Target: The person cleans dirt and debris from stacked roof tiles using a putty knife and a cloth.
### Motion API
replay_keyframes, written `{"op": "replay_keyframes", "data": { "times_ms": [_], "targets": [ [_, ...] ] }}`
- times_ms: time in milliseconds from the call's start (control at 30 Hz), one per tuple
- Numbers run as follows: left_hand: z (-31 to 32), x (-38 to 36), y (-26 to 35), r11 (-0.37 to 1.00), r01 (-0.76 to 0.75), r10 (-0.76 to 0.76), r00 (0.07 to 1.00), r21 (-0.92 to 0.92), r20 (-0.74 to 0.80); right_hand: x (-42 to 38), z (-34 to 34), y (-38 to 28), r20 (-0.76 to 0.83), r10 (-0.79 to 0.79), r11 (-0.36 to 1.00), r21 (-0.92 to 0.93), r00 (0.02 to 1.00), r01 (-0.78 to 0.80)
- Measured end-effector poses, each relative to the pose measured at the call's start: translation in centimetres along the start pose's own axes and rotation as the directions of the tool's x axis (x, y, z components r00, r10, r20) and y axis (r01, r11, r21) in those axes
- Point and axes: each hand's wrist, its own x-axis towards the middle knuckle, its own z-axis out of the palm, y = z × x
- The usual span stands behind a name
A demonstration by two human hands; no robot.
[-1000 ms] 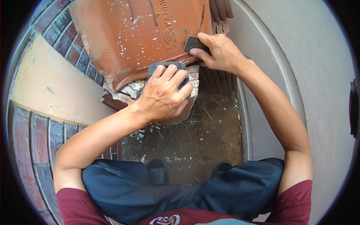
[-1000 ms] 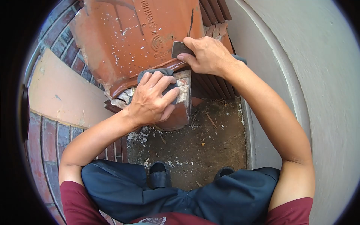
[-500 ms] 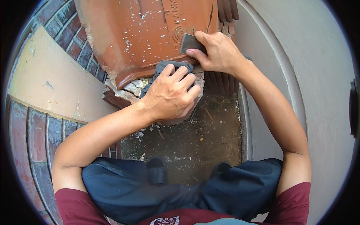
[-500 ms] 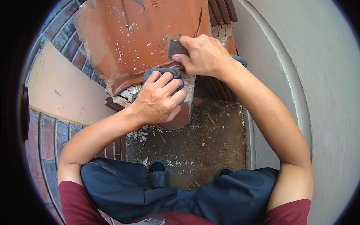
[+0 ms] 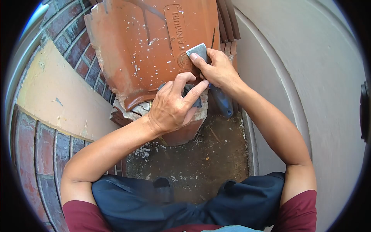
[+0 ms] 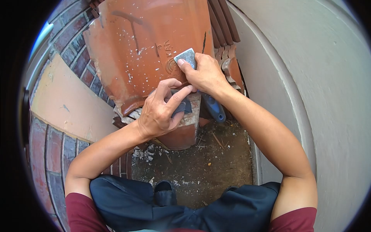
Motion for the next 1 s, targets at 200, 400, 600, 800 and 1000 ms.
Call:
{"op": "replay_keyframes", "data": {
  "times_ms": [200,400,600,800,1000],
  "targets": [
    [0.7,1.0,0.0,1.0,-0.02,0.02,0.997,0.008,-0.073,0.5,1.0,0.8,-0.009,0.038,0.97,0.242,0.999,-0.035],
    [0.8,1.6,0.4,0.997,0.081,-0.082,0.995,-0.015,-0.059,-0.4,1.0,-1.2,0.022,0.189,0.939,0.287,0.982,-0.188],
    [1.0,1.5,0.7,0.993,0.089,-0.089,0.996,0.074,0.004,0.3,1.6,0.5,-0.023,0.051,0.952,0.302,0.998,-0.042],
    [1.3,1.2,0.3,0.996,0.067,-0.068,0.997,0.061,0.019,0.2,1.8,0.8,-0.03,0.033,0.939,0.343,0.999,-0.021],
    [0.8,1.5,1.1,0.991,0.077,-0.092,0.987,0.113,0.135,0.2,2.0,0.8,-0.05,0.075,0.945,0.324,0.996,-0.055]
  ]
}}
